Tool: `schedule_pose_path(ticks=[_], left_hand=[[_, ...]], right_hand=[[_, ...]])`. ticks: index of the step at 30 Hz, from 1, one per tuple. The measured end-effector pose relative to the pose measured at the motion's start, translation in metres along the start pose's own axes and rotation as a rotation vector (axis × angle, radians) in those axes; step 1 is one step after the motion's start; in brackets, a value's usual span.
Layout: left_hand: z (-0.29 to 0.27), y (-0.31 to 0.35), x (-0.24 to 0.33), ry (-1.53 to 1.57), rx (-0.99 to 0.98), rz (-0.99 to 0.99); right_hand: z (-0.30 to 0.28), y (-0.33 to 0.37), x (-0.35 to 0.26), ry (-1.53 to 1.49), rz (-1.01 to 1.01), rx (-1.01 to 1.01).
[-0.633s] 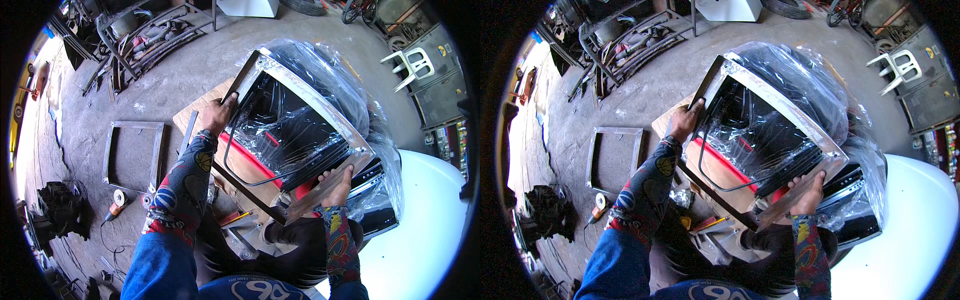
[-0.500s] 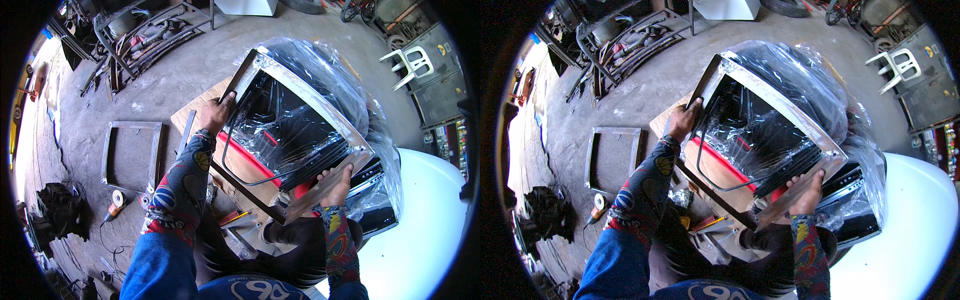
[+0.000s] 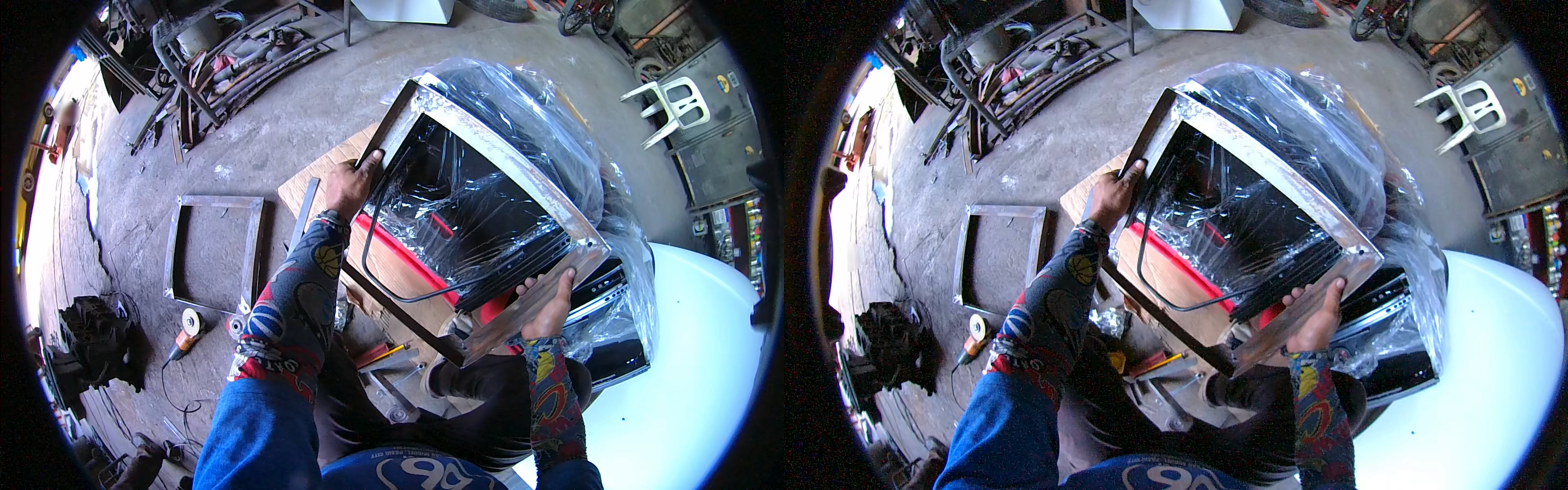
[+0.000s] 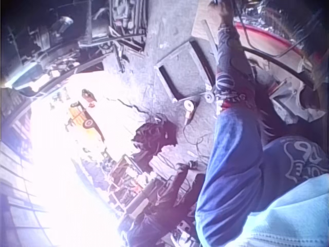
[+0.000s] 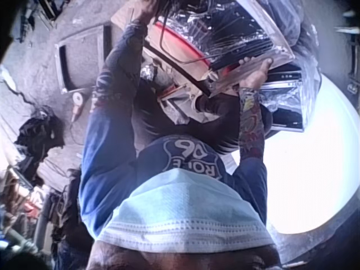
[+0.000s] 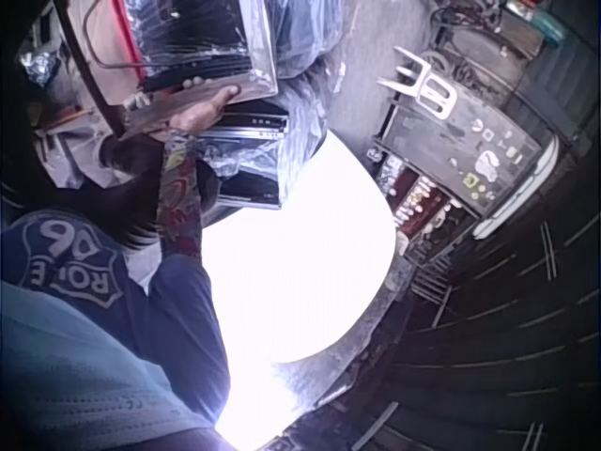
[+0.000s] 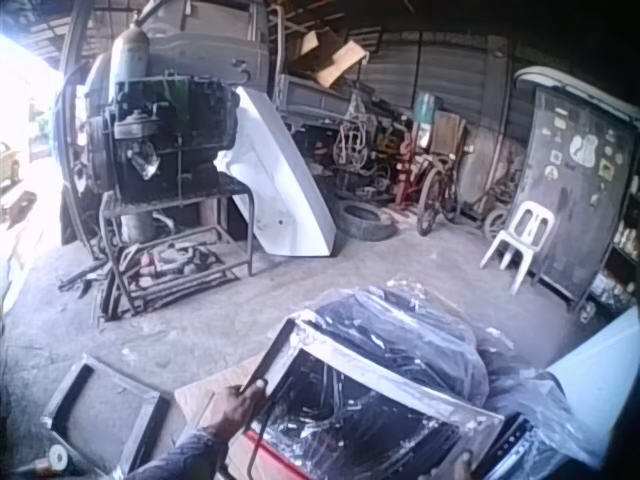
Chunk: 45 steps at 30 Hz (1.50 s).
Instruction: The person sits on the floor and assembles a windshield frame by hand. They fit a black rubber seal into the frame, then place a metal frame over the glass, aligning and pressing the edges to secure the components.
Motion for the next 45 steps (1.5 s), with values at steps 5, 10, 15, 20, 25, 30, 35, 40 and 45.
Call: schedule_pose_path(ticks=[5, 10, 15, 20, 25, 30, 35, 40, 45], left_hand=[[-0.001, 0.001, 0.004, -0.009, -0.010, -0.004], [0.005, -0.007, -0.001, -0.051, -0.003, 0.010], [0.013, -0.011, -0.005, -0.009, 0.019, 0.014], [0.019, -0.018, -0.001, 0.014, 0.111, 0.062], [0.024, -0.020, 0.003, 0.067, 0.204, 0.124], [0.009, -0.005, 0.030, -0.050, 0.433, 0.214], [-0.011, 0.004, 0.093, -0.013, 0.569, 0.613], [0.011, -0.006, 0.128, -0.220, 0.435, 0.553], [0.015, -0.007, 0.141, -0.204, 0.437, 0.440]], right_hand=[[0.001, -0.002, 0.000, 0.001, -0.006, -0.002], [0.002, -0.004, 0.000, -0.010, -0.043, -0.011], [0.003, -0.004, -0.002, -0.010, -0.037, 0.000], [0.006, -0.003, -0.003, -0.021, -0.082, -0.002], [0.006, -0.005, 0.000, -0.010, -0.067, 0.009], [0.004, -0.007, 0.001, -0.002, -0.051, 0.042], [0.004, -0.013, 0.007, -0.040, -0.001, 0.079], [0.004, -0.019, 0.013, -0.120, 0.009, 0.101], [0.005, -0.017, 0.005, -0.107, -0.055, 0.040]])
Point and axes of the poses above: each hand's wrist, its own y-axis away from the middle knuckle, its own z-axis out of the palm, x = y × z, the point moved 5 cm from there along -y, towards the middle knuckle, and after that the axes turned 4 degrees about x, right-handed, at the moved point
